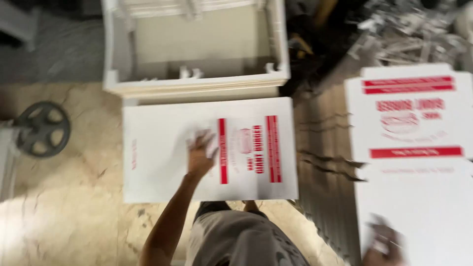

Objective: Removing waste material from die-cut cardboard burger boxes and stacking the prepared boxes.

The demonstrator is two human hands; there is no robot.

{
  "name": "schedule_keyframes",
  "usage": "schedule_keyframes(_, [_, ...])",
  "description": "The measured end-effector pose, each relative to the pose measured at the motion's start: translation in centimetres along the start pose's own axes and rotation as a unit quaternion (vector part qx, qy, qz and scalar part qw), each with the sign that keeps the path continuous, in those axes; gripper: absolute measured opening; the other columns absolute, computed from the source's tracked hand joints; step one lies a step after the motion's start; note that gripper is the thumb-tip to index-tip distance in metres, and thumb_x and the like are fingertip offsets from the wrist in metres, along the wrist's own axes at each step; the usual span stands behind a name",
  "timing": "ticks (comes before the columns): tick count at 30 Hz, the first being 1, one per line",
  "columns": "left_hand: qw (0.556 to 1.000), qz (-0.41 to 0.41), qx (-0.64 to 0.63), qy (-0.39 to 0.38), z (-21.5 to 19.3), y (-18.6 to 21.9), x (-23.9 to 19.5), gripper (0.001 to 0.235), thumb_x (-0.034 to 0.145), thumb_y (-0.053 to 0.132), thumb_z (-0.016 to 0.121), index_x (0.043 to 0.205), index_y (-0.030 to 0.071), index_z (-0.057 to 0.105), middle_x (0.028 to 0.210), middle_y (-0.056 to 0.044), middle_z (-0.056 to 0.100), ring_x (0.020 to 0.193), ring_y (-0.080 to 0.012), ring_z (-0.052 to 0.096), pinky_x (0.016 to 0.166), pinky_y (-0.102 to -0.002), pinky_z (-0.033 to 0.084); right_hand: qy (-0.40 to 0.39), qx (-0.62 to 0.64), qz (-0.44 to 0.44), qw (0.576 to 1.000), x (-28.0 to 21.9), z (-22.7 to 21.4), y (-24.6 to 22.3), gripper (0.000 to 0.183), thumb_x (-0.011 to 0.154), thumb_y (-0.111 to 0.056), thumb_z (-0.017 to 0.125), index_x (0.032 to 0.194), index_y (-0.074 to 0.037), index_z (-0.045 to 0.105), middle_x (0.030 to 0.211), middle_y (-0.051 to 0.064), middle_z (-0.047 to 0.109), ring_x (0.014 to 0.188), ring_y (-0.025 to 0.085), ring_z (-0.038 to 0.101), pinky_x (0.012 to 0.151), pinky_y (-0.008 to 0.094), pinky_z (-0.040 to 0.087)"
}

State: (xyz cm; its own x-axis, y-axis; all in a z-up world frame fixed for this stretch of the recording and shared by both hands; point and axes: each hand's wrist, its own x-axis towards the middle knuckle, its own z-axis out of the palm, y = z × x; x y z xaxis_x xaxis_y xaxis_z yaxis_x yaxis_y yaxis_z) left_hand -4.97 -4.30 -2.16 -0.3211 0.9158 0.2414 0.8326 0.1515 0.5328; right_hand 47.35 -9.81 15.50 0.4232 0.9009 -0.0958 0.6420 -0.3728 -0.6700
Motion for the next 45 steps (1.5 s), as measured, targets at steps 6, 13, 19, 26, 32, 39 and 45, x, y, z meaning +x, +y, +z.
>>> schedule_keyframes(6, [0.834,-0.545,0.079,0.024,-13.1,-18.0,-9.0,0.053,0.093,0.039,0.061,0.137,0.013,0.051,0.139,-0.017,0.045,0.128,-0.0416,0.039,0.098,-0.063,0.033,-0.116,-0.155,-0.066,0.979,1.1,23.2,2.9,0.046,0.098,-0.032,0.065,0.133,-0.002,0.073,0.127,0.026,0.062,0.109,0.045,0.063,0.102,0.053,0.045])
schedule_keyframes(13, [0.857,-0.494,-0.013,-0.148,-17.0,-20.2,-10.2,0.068,0.083,-0.008,0.051,0.145,0.019,0.058,0.107,0.01,0.082,0.037,0.002,0.044,0.03,-0.016,0.023,-0.143,-0.416,-0.013,0.898,8.4,27.3,9.0,0.053,0.101,-0.052,0.061,0.119,-0.007,0.083,0.107,0.027,0.08,0.1,0.046,0.076,0.084,0.052,0.058])
schedule_keyframes(19, [0.904,-0.411,0.002,-0.118,-15.9,-20.8,-11.6,0.058,0.089,0.025,0.079,0.137,-0.001,0.058,0.103,-0.017,0.077,0.093,-0.0339,0.075,0.069,-0.044,0.06,-0.165,-0.384,0.074,0.905,7.5,25.7,1.7,0.067,0.082,-0.058,0.073,0.12,-0.003,0.082,0.124,0.029,0.075,0.109,0.05,0.071,0.09,0.054,0.056])
schedule_keyframes(26, [0.884,-0.404,0.003,-0.237,-18.0,-21.8,-10.3,0.049,0.088,0.038,0.074,0.116,-0.001,0.072,0.112,-0.023,0.075,0.105,-0.0454,0.069,0.09,-0.05,0.054,-0.099,-0.432,0.159,0.882,4.5,27.1,-1.1,0.049,0.087,-0.041,0.069,0.113,-0.001,0.081,0.107,0.024,0.08,0.102,0.043,0.075,0.076,0.051,0.061])
schedule_keyframes(32, [0.876,-0.378,0.044,-0.297,-18.4,-21.8,-9.6,0.036,0.095,0.038,0.071,0.1,0.002,0.07,0.1,-0.014,0.078,0.088,-0.0297,0.077,0.077,-0.042,0.063,-0.075,-0.392,0.165,0.902,3.6,27.4,-3.9,0.033,0.086,-0.01,0.061,0.115,0.0,0.074,0.115,0.024,0.074,0.108,0.043,0.07,0.086,0.051,0.06])
schedule_keyframes(39, [0.885,-0.338,0.077,-0.311,-17.7,-23.5,-10.5,0.041,0.095,0.043,0.071,0.095,0.002,0.068,0.089,-0.013,0.074,0.07,-0.0245,0.067,0.062,-0.036,0.054,-0.1,-0.376,0.196,0.9,3.0,26.2,-6.5,0.033,0.093,-0.019,0.065,0.121,-0.003,0.072,0.117,0.025,0.073,0.108,0.044,0.07,0.087,0.053,0.06])
schedule_keyframes(45, [0.863,-0.35,0.099,-0.35,-18.9,-22.8,-9.3,0.052,0.097,0.051,0.063,0.114,0.001,0.067,0.1,-0.015,0.078,0.087,-0.0285,0.076,0.077,-0.041,0.059,-0.209,-0.335,0.217,0.893,2.2,23.3,-12.5,0.08,0.087,-0.058,0.069,0.147,-0.007,0.052,0.134,0.023,0.064,0.122,0.04,0.06,0.098,0.053,0.053])
